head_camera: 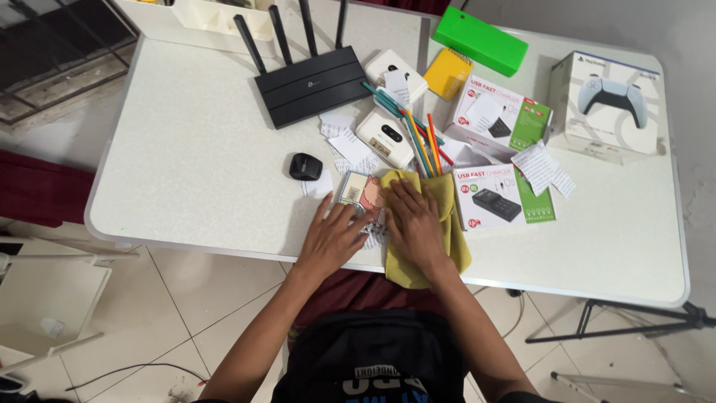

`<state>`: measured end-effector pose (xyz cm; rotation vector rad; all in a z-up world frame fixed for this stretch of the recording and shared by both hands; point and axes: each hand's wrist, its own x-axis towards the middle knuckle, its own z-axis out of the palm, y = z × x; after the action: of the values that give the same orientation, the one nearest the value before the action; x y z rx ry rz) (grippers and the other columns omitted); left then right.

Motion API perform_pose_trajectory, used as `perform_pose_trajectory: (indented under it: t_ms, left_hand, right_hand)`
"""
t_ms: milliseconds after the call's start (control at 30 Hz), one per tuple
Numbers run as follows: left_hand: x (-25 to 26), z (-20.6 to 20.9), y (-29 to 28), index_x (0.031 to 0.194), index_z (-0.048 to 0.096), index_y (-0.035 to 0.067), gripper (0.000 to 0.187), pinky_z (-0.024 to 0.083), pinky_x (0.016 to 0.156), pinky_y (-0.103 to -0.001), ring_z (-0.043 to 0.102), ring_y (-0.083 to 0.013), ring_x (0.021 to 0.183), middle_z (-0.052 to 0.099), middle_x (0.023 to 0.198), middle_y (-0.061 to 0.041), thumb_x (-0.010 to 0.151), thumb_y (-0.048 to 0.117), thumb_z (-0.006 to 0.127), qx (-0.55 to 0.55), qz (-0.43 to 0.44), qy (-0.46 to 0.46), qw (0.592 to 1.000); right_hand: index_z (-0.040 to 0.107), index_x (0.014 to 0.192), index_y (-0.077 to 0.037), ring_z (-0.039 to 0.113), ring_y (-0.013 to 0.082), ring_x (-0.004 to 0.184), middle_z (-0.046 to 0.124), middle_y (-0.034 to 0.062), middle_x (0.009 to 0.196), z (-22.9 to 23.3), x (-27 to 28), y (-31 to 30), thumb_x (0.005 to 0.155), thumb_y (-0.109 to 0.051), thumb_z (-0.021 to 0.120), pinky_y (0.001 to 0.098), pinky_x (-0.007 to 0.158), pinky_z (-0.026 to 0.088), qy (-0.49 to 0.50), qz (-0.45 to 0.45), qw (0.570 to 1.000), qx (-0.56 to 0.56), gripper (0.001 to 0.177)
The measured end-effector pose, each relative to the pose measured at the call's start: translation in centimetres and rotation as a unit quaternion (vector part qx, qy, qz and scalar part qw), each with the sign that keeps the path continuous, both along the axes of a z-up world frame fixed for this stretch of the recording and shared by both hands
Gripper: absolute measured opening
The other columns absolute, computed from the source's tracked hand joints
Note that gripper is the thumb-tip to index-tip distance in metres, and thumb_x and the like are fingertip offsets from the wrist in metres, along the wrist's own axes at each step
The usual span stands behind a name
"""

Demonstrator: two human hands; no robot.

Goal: The person wipes the surface of a white table with a yellow cloth, then picks up various electronic accessories including cables, chargers, and a router. They place these items into a white plastic organizer box. The person also wipes a yellow notepad and a small notebook before placing them into the organizer.

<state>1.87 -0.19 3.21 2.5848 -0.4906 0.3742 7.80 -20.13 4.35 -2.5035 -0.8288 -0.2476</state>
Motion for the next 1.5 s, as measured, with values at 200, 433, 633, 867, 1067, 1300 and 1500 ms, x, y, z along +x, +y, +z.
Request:
perform_pose_trajectory:
  t_ms: [200, 433, 633, 867, 1067, 1300, 1500]
  left_hand:
    - [0.8, -1.3, -0.2, 0.115, 0.076, 0.009, 0.028, 0.034, 0.121, -0.053, 0.060, -0.0237, 0.119, 0.068, 0.117, -0.004, 0.088, 0.014, 0.071, 0.064, -0.040, -0.054, 0.996]
    - [0.8, -2.5, -0.1, 0.121, 0.075, 0.008, 0.029, 0.038, 0.120, -0.051, 0.062, -0.0249, 0.124, 0.071, 0.128, -0.005, 0.093, 0.012, 0.068, 0.038, -0.020, -0.125, 0.991]
    - [2.2, -1.3, 0.5, 0.123, 0.074, 0.007, 0.030, 0.039, 0.119, -0.054, 0.067, -0.0239, 0.121, 0.072, 0.126, -0.007, 0.094, 0.009, 0.071, 0.025, 0.031, -0.158, 0.987]
    - [2.6, 1.5, 1.9, 0.121, 0.070, 0.005, 0.028, 0.044, 0.116, -0.052, 0.067, -0.0265, 0.121, 0.072, 0.122, -0.011, 0.094, 0.011, 0.075, -0.023, 0.116, -0.198, 0.973]
    - [2.2, 5.8, 2.7, 0.124, 0.068, 0.001, 0.027, 0.051, 0.110, -0.046, 0.068, -0.0302, 0.120, 0.071, 0.123, -0.015, 0.097, 0.006, 0.068, -0.198, 0.153, -0.155, 0.956]
    - [2.5, 7.5, 5.1, 0.124, 0.067, -0.002, 0.026, 0.055, 0.093, -0.032, 0.071, -0.0199, 0.105, 0.074, 0.114, -0.012, 0.105, 0.014, 0.061, -0.428, 0.220, -0.022, 0.876]
    - [3.6, 5.9, 7.7, 0.129, 0.067, -0.003, 0.034, 0.055, 0.094, -0.030, 0.069, -0.0147, 0.105, 0.075, 0.114, -0.012, 0.106, 0.021, 0.061, -0.569, 0.224, 0.041, 0.790]
  right_hand:
    - [0.063, 0.140, -0.008, 0.046, 0.0334, 0.143, 0.059, 0.0131, 0.147, 0.8, 0.7, -0.5, 0.086, 0.003, 0.059, 0.0533, 0.119, 0.029, -0.011, 0.022, 1.000, 0.016, 0.055]
    - [0.067, 0.128, -0.008, 0.049, 0.0330, 0.145, 0.063, 0.0108, 0.143, 0.8, 1.7, -1.0, 0.084, 0.006, 0.060, 0.0520, 0.122, 0.033, -0.046, 0.028, 0.996, 0.068, 0.047]
    - [0.071, 0.127, -0.010, 0.050, 0.0284, 0.145, 0.066, 0.0067, 0.139, 0.3, 2.9, -0.5, 0.090, 0.003, 0.063, 0.0540, 0.124, 0.027, -0.070, -0.005, 0.996, 0.060, 0.040]
    - [0.068, 0.132, -0.010, 0.052, 0.0301, 0.143, 0.067, 0.0067, 0.140, 2.1, 3.7, 0.4, 0.090, 0.000, 0.061, 0.0535, 0.124, 0.025, -0.091, -0.062, 0.992, 0.064, 0.043]
    - [0.047, 0.151, -0.004, 0.059, 0.0329, 0.132, 0.062, 0.0211, 0.141, 5.0, 3.3, 3.7, 0.105, -0.017, 0.057, 0.0459, 0.111, 0.046, 0.100, -0.026, 0.969, 0.223, 0.049]
    - [0.037, 0.160, -0.002, 0.063, 0.0281, 0.133, 0.056, 0.0218, 0.152, 6.8, 4.6, 6.2, 0.110, -0.018, 0.045, 0.0385, 0.112, 0.051, 0.168, 0.112, 0.914, 0.353, 0.053]
    - [0.050, 0.147, -0.001, 0.064, 0.0220, 0.107, 0.062, 0.0164, 0.121, 8.0, 6.2, 9.3, 0.095, -0.004, 0.069, 0.0324, 0.089, 0.056, 0.119, 0.093, 0.942, 0.298, 0.055]
